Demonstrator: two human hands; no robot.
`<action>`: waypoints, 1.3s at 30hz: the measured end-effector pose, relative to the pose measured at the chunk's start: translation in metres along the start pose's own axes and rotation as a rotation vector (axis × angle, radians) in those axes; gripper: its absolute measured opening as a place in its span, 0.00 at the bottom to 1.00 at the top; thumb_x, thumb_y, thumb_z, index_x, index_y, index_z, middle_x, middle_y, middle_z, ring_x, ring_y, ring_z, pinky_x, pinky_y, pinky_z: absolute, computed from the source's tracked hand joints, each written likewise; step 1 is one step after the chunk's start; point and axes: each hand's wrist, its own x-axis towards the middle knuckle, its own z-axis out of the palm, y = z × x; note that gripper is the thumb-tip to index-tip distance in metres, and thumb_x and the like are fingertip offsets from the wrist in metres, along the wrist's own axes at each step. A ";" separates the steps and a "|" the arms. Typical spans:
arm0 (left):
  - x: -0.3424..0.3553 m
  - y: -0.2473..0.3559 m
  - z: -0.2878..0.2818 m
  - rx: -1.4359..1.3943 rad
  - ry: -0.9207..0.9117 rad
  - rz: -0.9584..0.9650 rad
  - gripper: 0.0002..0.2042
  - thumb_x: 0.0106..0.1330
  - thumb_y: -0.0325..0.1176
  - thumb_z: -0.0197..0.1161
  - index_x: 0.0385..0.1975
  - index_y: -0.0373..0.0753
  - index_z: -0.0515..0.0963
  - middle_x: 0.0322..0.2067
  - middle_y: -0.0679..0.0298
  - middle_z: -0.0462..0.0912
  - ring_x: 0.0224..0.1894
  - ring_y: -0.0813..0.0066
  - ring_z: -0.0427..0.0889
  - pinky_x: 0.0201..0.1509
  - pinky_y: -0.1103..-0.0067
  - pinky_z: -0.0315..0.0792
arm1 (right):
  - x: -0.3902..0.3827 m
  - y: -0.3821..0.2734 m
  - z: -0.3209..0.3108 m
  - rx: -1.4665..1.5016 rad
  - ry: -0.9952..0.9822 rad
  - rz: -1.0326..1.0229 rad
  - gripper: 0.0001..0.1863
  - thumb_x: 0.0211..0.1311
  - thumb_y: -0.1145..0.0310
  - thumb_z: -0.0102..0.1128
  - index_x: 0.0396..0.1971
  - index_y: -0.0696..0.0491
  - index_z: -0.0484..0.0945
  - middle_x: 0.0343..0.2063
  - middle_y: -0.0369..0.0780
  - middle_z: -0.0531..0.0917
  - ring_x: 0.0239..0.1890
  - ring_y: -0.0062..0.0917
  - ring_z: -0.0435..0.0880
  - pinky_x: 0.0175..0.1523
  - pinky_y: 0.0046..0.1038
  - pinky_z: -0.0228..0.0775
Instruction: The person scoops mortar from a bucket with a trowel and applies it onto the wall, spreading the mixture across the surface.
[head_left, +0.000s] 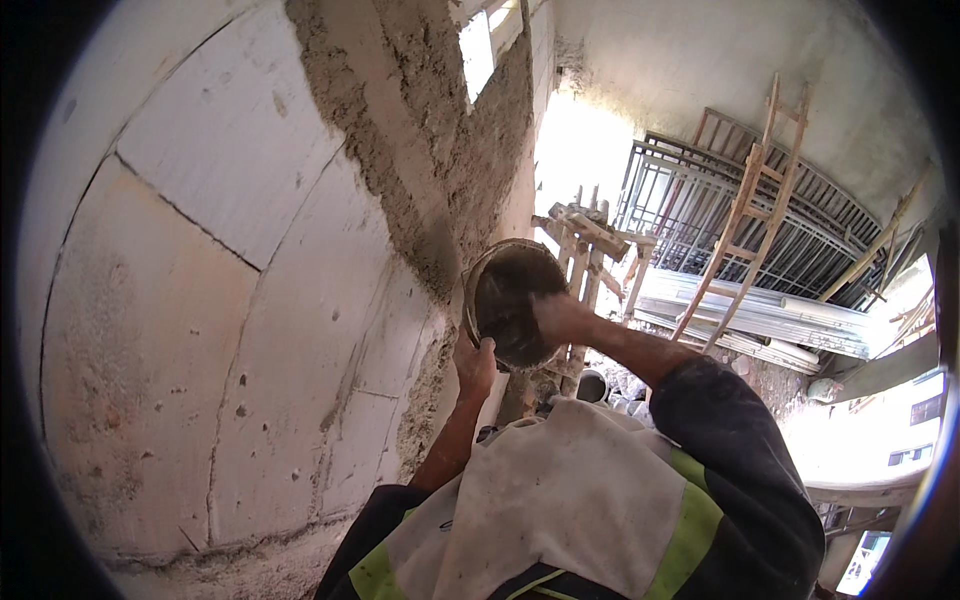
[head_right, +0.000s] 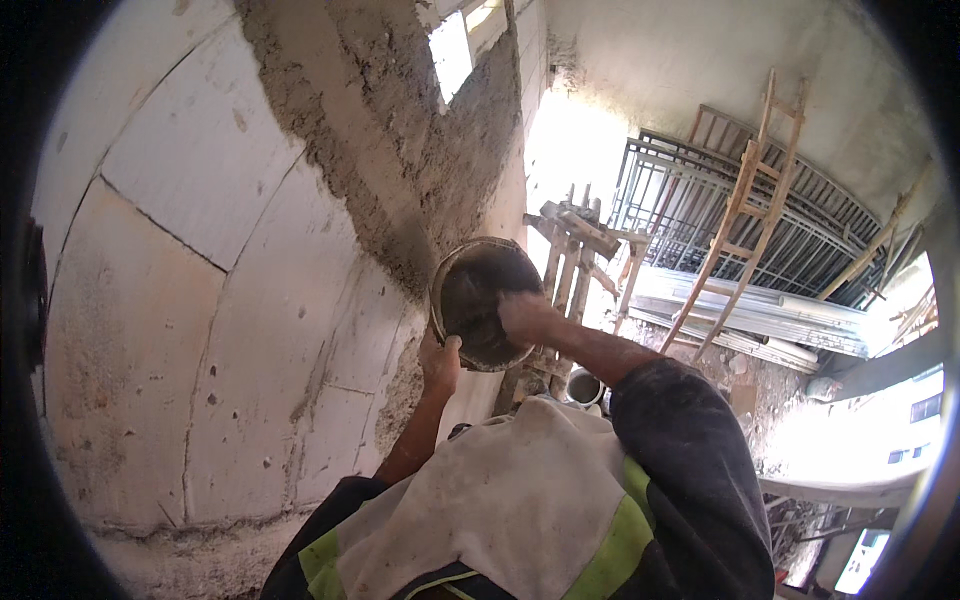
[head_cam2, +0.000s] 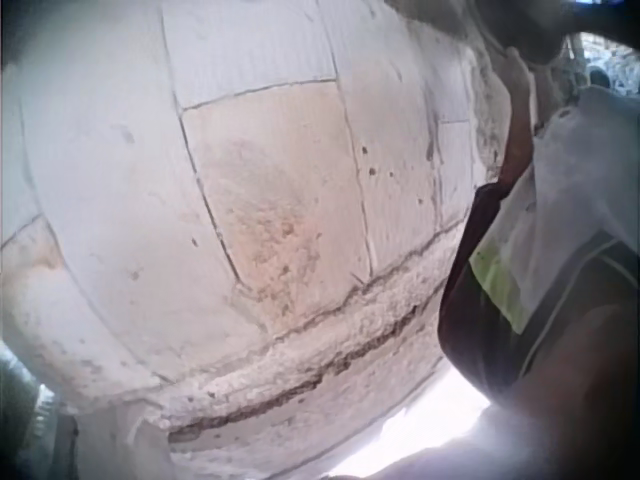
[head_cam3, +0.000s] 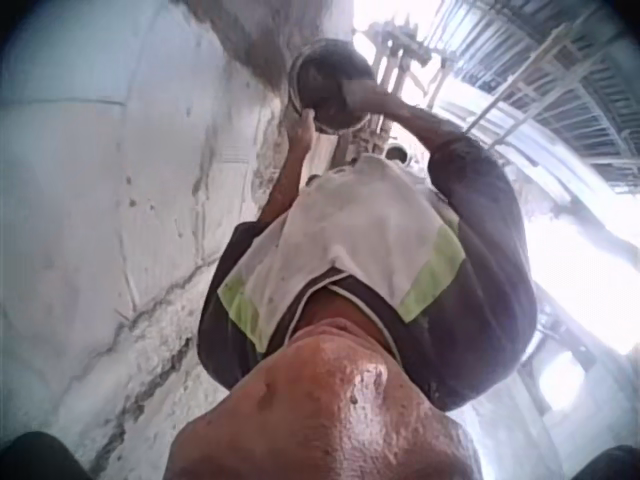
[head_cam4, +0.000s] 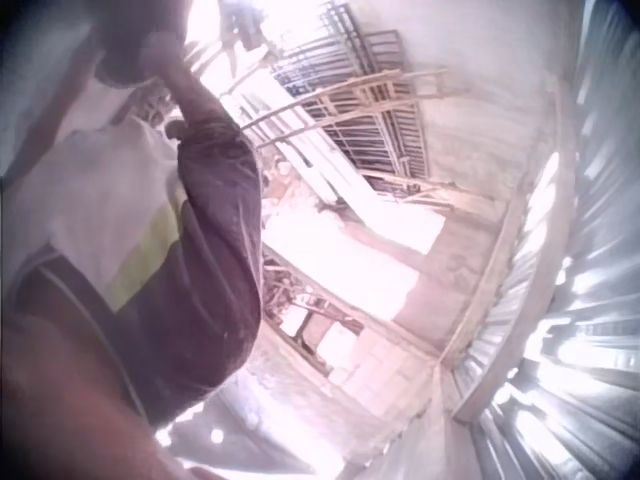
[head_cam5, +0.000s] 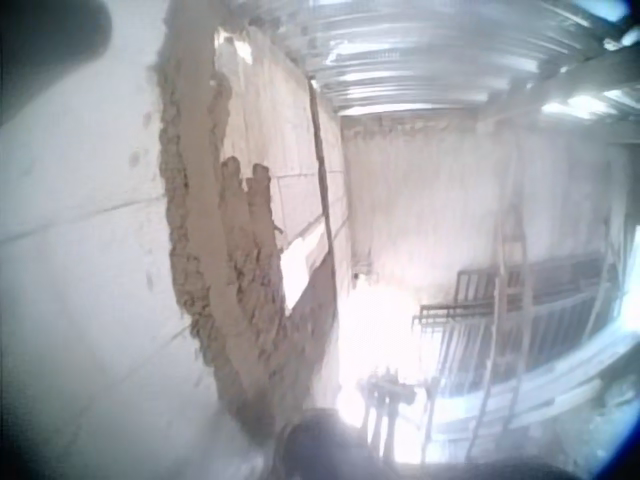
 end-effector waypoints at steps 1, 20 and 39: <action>0.000 -0.005 -0.001 0.058 0.002 -0.016 0.27 0.51 0.24 0.49 0.56 0.30 0.64 0.47 0.56 0.74 0.48 0.67 0.72 0.55 0.77 0.64 | 0.014 0.007 -0.012 0.005 0.072 0.065 0.12 0.48 0.69 0.50 0.28 0.57 0.81 0.28 0.50 0.82 0.34 0.41 0.82 0.38 0.41 0.74; 0.094 0.017 0.027 -0.093 -0.263 -0.036 0.22 0.64 0.36 0.56 0.55 0.33 0.64 0.46 0.61 0.75 0.48 0.72 0.73 0.53 0.77 0.68 | 0.020 0.023 0.020 1.938 -0.228 0.199 0.16 0.63 0.55 0.52 0.37 0.54 0.71 0.17 0.33 0.70 0.13 0.17 0.68 0.15 0.19 0.62; 0.029 -0.108 0.021 -0.628 0.052 -0.525 0.21 0.66 0.30 0.52 0.59 0.41 0.60 0.54 0.59 0.69 0.54 0.62 0.72 0.56 0.63 0.71 | 0.053 0.191 -0.306 0.946 2.114 0.239 0.16 0.57 0.63 0.59 0.35 0.57 0.65 0.20 0.38 0.75 0.20 0.20 0.74 0.27 0.22 0.73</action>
